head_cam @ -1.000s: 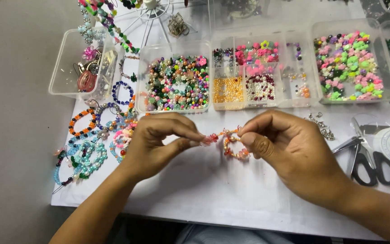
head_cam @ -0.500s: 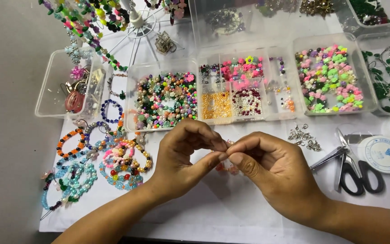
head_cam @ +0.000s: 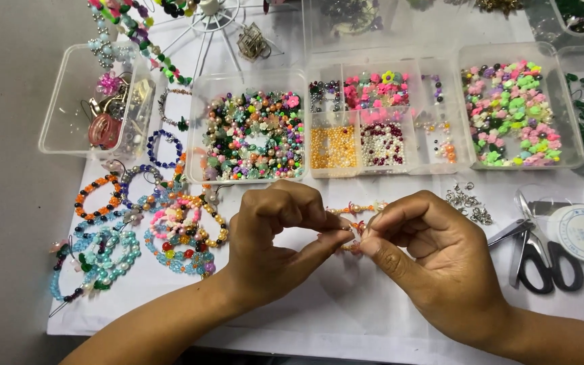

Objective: Assembling a beaded piece of jewelry by selecting beads from an organizer and threading them onto a string.

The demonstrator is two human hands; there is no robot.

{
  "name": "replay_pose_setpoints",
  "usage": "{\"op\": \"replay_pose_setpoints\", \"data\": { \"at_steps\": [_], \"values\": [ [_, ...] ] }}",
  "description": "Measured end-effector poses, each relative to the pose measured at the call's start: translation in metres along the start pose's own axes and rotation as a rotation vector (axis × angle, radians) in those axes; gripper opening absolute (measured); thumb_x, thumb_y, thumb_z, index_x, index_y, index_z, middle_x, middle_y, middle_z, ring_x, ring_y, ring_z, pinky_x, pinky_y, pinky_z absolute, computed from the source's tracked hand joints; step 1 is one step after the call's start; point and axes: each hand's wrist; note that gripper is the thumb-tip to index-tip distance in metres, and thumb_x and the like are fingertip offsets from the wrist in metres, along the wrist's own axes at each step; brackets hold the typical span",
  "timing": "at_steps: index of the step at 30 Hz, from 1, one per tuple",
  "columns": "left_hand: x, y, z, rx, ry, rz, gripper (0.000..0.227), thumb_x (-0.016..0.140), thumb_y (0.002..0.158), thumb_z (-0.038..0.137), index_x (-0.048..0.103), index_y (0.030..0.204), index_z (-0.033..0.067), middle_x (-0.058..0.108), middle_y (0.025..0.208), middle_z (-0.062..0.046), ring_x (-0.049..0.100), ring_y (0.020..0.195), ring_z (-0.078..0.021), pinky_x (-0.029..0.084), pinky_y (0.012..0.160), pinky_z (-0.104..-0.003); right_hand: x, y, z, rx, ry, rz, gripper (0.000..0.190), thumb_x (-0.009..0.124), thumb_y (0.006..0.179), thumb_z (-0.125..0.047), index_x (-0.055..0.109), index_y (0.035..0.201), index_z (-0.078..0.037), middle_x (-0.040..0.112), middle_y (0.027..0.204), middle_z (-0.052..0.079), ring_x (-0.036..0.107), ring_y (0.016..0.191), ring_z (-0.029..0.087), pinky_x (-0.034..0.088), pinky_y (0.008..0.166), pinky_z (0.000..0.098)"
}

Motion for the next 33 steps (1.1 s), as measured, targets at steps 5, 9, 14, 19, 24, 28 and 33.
{"op": "replay_pose_setpoints", "data": {
  "at_steps": [5, 9, 14, 19, 24, 28, 33],
  "values": [
    [-0.002, -0.002, -0.001, 0.029, 0.022, -0.033, 0.059, 0.079, 0.084, -0.009, 0.029, 0.105, 0.0117, 0.054, 0.089, -0.014, 0.07, 0.076, -0.0201, 0.071, 0.069, -0.031, 0.0, -0.001, -0.008, -0.001, -0.032, -0.058, 0.019, 0.079, 0.082, -0.001, 0.065, 0.095, -0.004, 0.074, 0.087, 0.01, 0.076, 0.081, 0.016, 0.065, 0.081, 0.0261],
    [-0.002, -0.002, 0.0, 0.052, 0.059, -0.04, 0.058, 0.079, 0.087, -0.006, 0.029, 0.11, 0.0126, 0.054, 0.087, -0.011, 0.071, 0.076, -0.0184, 0.07, 0.068, -0.029, 0.0, -0.001, -0.009, -0.002, -0.017, -0.088, 0.016, 0.078, 0.083, -0.002, 0.065, 0.094, -0.004, 0.074, 0.087, 0.01, 0.076, 0.082, 0.017, 0.065, 0.081, 0.0268],
    [-0.003, -0.004, -0.001, 0.03, 0.078, -0.052, 0.059, 0.081, 0.087, -0.004, 0.029, 0.109, 0.014, 0.056, 0.09, -0.01, 0.078, 0.078, -0.0221, 0.065, 0.063, -0.025, 0.0, -0.003, -0.007, 0.004, -0.011, -0.08, 0.016, 0.078, 0.083, -0.001, 0.065, 0.092, -0.004, 0.074, 0.086, 0.01, 0.076, 0.081, 0.017, 0.064, 0.081, 0.0269],
    [-0.004, -0.004, -0.001, 0.034, 0.073, -0.054, 0.057, 0.08, 0.086, -0.004, 0.029, 0.104, 0.0133, 0.055, 0.089, -0.009, 0.077, 0.077, -0.0203, 0.065, 0.06, -0.024, -0.001, -0.004, -0.008, -0.005, 0.001, -0.095, 0.016, 0.076, 0.084, -0.001, 0.064, 0.093, -0.005, 0.073, 0.086, 0.01, 0.075, 0.083, 0.016, 0.064, 0.083, 0.0276],
    [-0.002, -0.004, -0.001, 0.029, 0.059, -0.049, 0.056, 0.081, 0.086, -0.001, 0.029, 0.101, 0.0127, 0.054, 0.088, -0.009, 0.077, 0.075, -0.0201, 0.064, 0.06, -0.024, -0.001, -0.003, -0.008, 0.001, -0.001, -0.09, 0.016, 0.077, 0.084, 0.0, 0.064, 0.092, -0.005, 0.074, 0.085, 0.01, 0.076, 0.082, 0.017, 0.064, 0.081, 0.0276],
    [-0.003, -0.001, 0.001, 0.051, 0.056, -0.055, 0.056, 0.081, 0.086, -0.004, 0.029, 0.101, 0.0123, 0.054, 0.087, -0.009, 0.076, 0.077, -0.0202, 0.063, 0.06, -0.025, -0.001, -0.002, -0.009, 0.003, -0.007, -0.097, 0.014, 0.077, 0.084, -0.001, 0.064, 0.09, -0.004, 0.074, 0.085, 0.01, 0.077, 0.081, 0.018, 0.065, 0.08, 0.0279],
    [-0.005, 0.008, 0.007, 0.091, -0.013, -0.106, 0.056, 0.079, 0.086, -0.006, 0.028, 0.103, 0.011, 0.053, 0.086, -0.012, 0.072, 0.074, -0.0194, 0.068, 0.066, -0.029, -0.005, 0.002, -0.007, 0.025, -0.092, -0.123, 0.012, 0.078, 0.084, -0.003, 0.067, 0.089, -0.004, 0.072, 0.083, 0.007, 0.07, 0.077, 0.013, 0.06, 0.076, 0.0249]
  ]
}}
Point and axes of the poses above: each hand's wrist, its own y-axis towards the middle knuckle, its own x-axis out of the palm, z = x × y
